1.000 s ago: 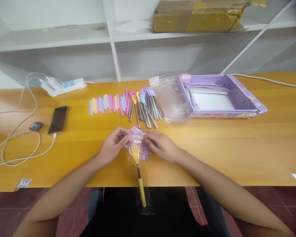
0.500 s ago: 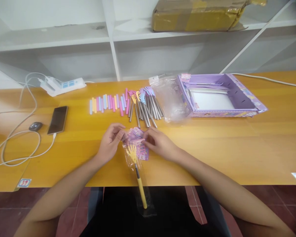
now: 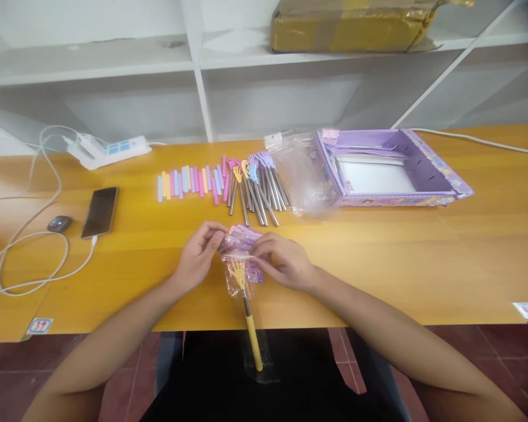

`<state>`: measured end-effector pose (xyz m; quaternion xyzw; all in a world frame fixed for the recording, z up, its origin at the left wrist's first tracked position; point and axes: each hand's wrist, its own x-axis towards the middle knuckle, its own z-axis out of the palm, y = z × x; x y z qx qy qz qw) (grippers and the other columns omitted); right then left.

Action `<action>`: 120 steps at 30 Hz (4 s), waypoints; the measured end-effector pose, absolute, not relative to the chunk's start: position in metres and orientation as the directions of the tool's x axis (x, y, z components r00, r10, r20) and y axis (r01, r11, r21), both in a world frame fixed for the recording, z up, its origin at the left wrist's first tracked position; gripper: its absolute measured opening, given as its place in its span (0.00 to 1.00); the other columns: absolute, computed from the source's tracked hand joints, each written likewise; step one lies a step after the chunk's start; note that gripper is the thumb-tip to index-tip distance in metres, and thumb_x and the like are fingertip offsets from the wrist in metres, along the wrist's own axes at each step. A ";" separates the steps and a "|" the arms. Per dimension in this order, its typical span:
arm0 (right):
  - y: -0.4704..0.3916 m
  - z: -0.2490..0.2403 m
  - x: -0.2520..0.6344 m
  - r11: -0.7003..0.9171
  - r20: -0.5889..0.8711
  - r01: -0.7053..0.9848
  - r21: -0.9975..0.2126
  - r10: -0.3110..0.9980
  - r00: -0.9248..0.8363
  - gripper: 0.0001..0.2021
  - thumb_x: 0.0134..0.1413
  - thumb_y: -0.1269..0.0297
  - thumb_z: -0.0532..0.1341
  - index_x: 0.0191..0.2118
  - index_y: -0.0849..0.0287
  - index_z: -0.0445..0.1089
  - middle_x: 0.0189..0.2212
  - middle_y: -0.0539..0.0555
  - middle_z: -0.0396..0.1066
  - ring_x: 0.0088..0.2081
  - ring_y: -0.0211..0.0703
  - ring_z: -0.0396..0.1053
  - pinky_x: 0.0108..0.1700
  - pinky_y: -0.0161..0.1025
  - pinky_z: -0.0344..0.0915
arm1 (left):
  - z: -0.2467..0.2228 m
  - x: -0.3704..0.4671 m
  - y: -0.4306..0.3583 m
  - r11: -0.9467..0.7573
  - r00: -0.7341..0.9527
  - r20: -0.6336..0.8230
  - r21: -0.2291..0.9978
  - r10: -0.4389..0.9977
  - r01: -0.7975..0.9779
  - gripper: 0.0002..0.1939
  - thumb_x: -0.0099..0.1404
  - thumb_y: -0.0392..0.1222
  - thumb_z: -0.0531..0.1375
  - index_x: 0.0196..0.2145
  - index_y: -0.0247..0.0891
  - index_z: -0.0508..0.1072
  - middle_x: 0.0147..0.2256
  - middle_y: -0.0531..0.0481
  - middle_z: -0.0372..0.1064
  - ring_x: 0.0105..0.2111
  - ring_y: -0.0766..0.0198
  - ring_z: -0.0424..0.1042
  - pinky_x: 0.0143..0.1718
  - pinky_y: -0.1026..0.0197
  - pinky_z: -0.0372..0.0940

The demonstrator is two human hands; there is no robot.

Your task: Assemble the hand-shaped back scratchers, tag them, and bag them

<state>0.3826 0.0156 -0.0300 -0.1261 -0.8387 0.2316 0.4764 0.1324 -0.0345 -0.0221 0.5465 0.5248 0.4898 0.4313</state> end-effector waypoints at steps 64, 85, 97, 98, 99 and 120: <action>0.034 -0.029 0.393 0.829 0.700 0.272 -0.489 0.558 -0.445 0.24 0.76 0.77 0.57 0.67 0.45 0.74 0.46 0.56 0.73 0.46 0.47 0.76 0.47 0.46 0.77 | -0.025 0.129 -0.035 0.008 0.516 0.176 0.942 0.838 -0.335 0.33 0.82 0.62 0.53 0.77 0.49 0.66 0.77 0.45 0.61 0.77 0.45 0.61 0.78 0.42 0.55; 0.028 -0.027 0.398 0.830 0.624 0.164 -0.533 0.517 -0.587 0.24 0.74 0.71 0.61 0.70 0.44 0.72 0.63 0.61 0.69 0.42 0.46 0.76 0.44 0.49 0.79 | -0.020 0.129 -0.034 0.043 0.499 0.136 0.943 0.856 -0.330 0.36 0.79 0.66 0.52 0.77 0.50 0.67 0.79 0.45 0.58 0.78 0.41 0.58 0.76 0.38 0.59; 0.024 -0.016 0.396 0.750 0.639 0.052 -0.660 0.596 -0.486 0.19 0.76 0.71 0.59 0.63 0.48 0.80 0.58 0.57 0.81 0.59 0.49 0.80 0.63 0.54 0.79 | -0.021 0.132 -0.034 0.007 0.458 0.170 0.933 0.873 -0.360 0.24 0.82 0.56 0.57 0.69 0.52 0.74 0.75 0.44 0.66 0.74 0.45 0.65 0.72 0.39 0.64; 0.024 -0.016 0.396 0.753 0.645 0.040 -0.657 0.588 -0.489 0.20 0.76 0.72 0.59 0.63 0.48 0.80 0.58 0.56 0.81 0.59 0.49 0.80 0.63 0.53 0.79 | -0.022 0.132 -0.034 0.007 0.448 0.171 0.929 0.878 -0.370 0.21 0.82 0.54 0.57 0.68 0.52 0.73 0.74 0.43 0.67 0.74 0.46 0.66 0.72 0.39 0.65; 0.024 -0.016 0.396 0.756 0.649 0.027 -0.654 0.578 -0.495 0.20 0.75 0.72 0.59 0.63 0.48 0.80 0.58 0.56 0.81 0.59 0.49 0.80 0.62 0.53 0.80 | -0.024 0.133 -0.034 0.012 0.438 0.169 0.925 0.883 -0.381 0.20 0.82 0.52 0.58 0.67 0.52 0.72 0.73 0.43 0.68 0.73 0.47 0.68 0.71 0.39 0.66; 0.023 -0.024 0.399 0.905 0.650 0.018 -0.425 0.319 -0.689 0.16 0.70 0.75 0.61 0.57 0.55 0.77 0.60 0.54 0.82 0.56 0.42 0.84 0.49 0.38 0.82 | -0.029 0.130 -0.034 0.037 0.323 0.041 0.972 0.946 -0.233 0.20 0.77 0.45 0.68 0.64 0.44 0.76 0.58 0.41 0.83 0.56 0.54 0.83 0.58 0.54 0.76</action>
